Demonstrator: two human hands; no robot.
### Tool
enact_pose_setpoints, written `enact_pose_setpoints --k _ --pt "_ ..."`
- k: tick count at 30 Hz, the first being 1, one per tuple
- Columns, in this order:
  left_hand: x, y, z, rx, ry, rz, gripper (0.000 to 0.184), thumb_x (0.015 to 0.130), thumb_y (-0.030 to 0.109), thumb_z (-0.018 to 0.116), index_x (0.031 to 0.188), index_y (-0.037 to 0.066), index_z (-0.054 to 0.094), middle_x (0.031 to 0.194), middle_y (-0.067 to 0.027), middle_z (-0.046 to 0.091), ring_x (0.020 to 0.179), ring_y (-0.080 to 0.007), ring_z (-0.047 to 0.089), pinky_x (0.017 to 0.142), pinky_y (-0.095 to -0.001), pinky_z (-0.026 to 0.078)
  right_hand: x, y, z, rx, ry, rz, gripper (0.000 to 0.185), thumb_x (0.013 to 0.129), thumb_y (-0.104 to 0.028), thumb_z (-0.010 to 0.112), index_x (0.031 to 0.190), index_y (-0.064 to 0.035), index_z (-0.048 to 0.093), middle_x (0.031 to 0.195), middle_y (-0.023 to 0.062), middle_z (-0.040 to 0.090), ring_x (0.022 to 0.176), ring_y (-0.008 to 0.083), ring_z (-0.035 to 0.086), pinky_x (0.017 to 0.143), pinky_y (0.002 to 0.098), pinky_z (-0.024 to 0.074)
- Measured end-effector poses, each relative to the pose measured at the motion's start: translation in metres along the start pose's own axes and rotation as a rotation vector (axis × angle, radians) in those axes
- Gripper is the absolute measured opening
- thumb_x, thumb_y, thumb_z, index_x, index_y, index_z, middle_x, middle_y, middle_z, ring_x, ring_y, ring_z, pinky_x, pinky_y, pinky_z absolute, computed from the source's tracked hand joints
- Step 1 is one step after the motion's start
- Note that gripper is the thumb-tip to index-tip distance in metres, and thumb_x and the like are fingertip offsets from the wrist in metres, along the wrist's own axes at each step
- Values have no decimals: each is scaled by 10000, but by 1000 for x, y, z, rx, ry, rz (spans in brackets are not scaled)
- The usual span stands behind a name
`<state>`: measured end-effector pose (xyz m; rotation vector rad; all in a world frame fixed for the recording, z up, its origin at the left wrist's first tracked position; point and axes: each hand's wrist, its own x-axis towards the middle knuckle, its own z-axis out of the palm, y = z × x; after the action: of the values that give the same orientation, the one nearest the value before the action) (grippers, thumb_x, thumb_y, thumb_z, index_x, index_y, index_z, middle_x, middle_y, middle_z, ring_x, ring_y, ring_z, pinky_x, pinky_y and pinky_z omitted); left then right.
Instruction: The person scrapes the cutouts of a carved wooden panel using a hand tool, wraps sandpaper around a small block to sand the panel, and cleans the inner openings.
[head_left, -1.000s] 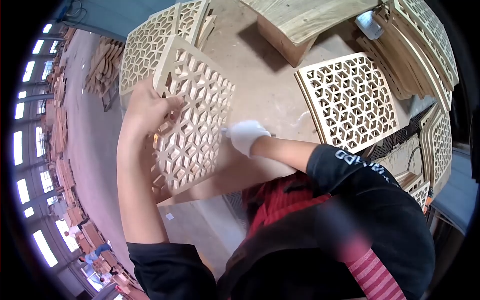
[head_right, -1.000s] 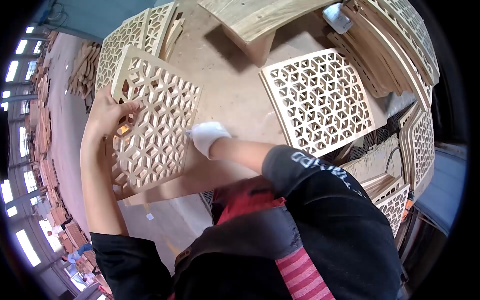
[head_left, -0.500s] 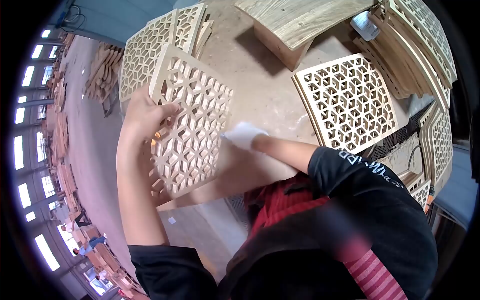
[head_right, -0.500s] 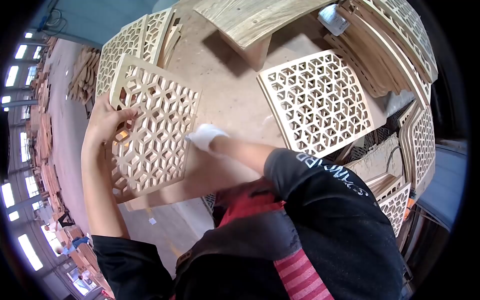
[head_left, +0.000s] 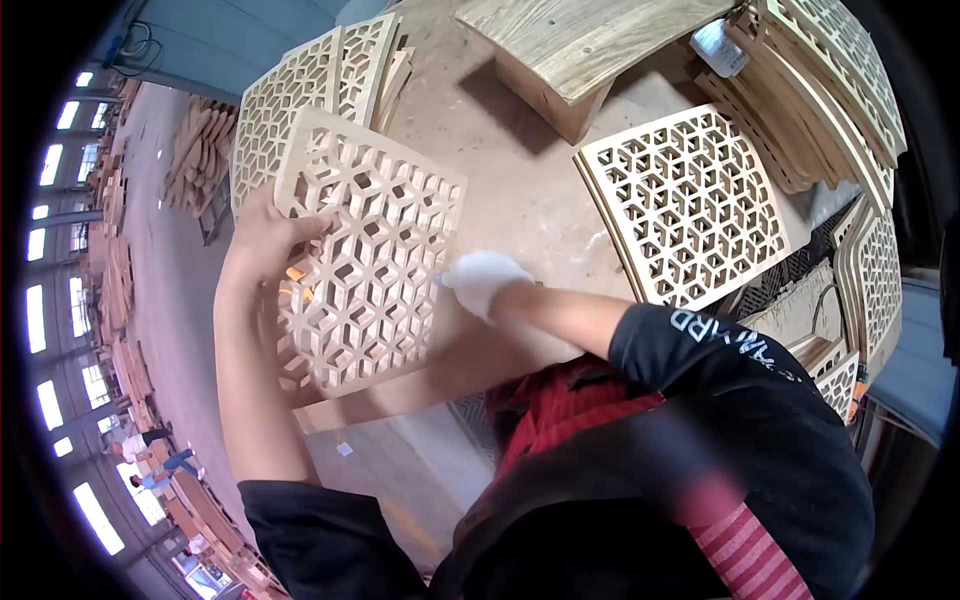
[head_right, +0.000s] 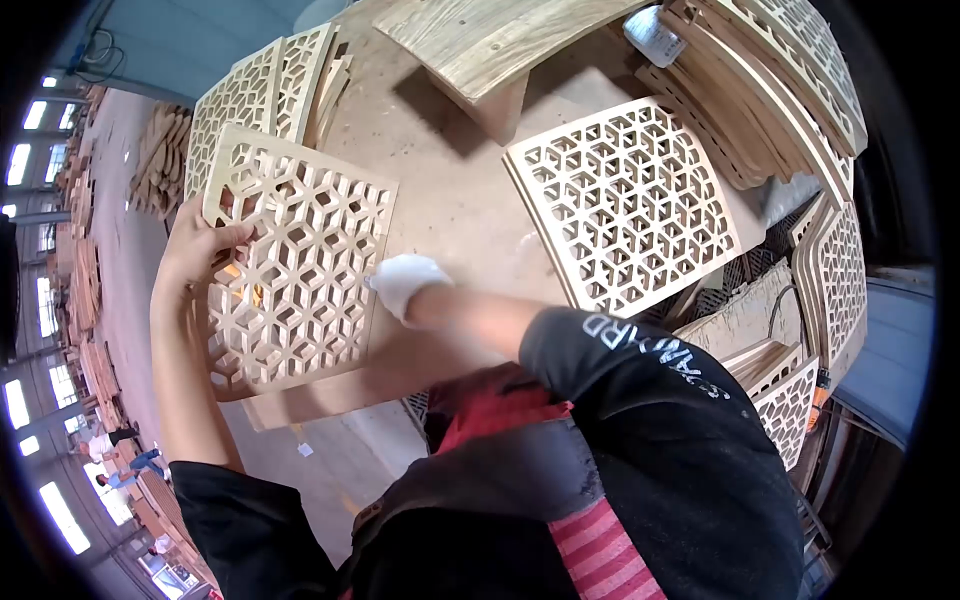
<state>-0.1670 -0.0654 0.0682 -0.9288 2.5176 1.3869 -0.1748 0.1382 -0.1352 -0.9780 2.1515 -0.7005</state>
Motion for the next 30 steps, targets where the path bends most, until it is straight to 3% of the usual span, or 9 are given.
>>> enact_pose_setpoints --k 1,4,7,13,17,20,24,27,30 --pt "1 0 -4 -24 -24 -59 366 747 -85 674 1078 -14 534 804 -92 664 656 -155 636 552 -270 492 -14 -3 -6 -142 -13 -29 361 999 -277 416 1047 -32 677 952 202 688 883 369 670 781 436 520" --pt "0 -9 -4 -113 -73 -25 343 751 -104 654 1059 -12 533 811 -93 660 650 -156 633 543 -267 489 -19 8 2 107 0 63 328 967 -251 445 1046 -35 679 963 208 686 933 377 662 834 431 512" --pt "-9 -7 12 -151 -106 2 298 757 -95 663 1041 -37 594 777 -86 656 539 -126 565 481 -236 445 -35 22 -10 -19 -154 69 298 939 -233 474 1052 -56 686 986 208 683 925 367 667 842 428 512" --pt "-17 2 28 -43 -64 19 332 770 -95 647 1087 -42 564 811 -115 662 597 -160 616 521 -266 505 -53 27 -21 -92 -97 51 337 974 -256 466 965 -10 695 946 196 694 906 327 683 760 404 539" --pt "-23 13 33 -57 -58 0 344 756 -77 669 1088 -38 591 843 -85 664 615 -123 593 536 -253 472 -38 41 -36 617 -427 417 491 1022 -394 419 838 4 639 731 130 669 621 233 648 601 330 518" --pt "-24 18 37 -8 -40 25 344 757 -81 664 1088 -39 583 840 -94 666 619 -139 608 530 -264 487 -35 44 -42 798 -538 491 508 1020 -408 417 783 -19 642 694 105 666 576 198 639 578 315 506" --pt "-26 24 44 49 -26 66 336 762 -107 641 1083 -38 572 837 -104 662 619 -159 617 519 -276 500 -29 38 -52 505 -552 410 340 963 -290 441 980 -19 647 795 130 681 658 266 672 569 377 526" --pt "-31 31 51 38 21 36 350 764 -124 639 1098 -47 570 861 -110 671 639 -156 626 520 -280 503 -57 47 -15 -164 42 -87 296 912 -249 569 1096 -26 630 840 146 705 757 274 698 648 382 550" --pt "-35 36 54 26 19 73 357 766 -131 638 1106 -51 565 864 -109 673 637 -156 628 518 -280 503 -83 56 -26 -238 45 -60 292 850 -236 580 1078 -72 659 908 182 699 805 306 696 687 413 554"
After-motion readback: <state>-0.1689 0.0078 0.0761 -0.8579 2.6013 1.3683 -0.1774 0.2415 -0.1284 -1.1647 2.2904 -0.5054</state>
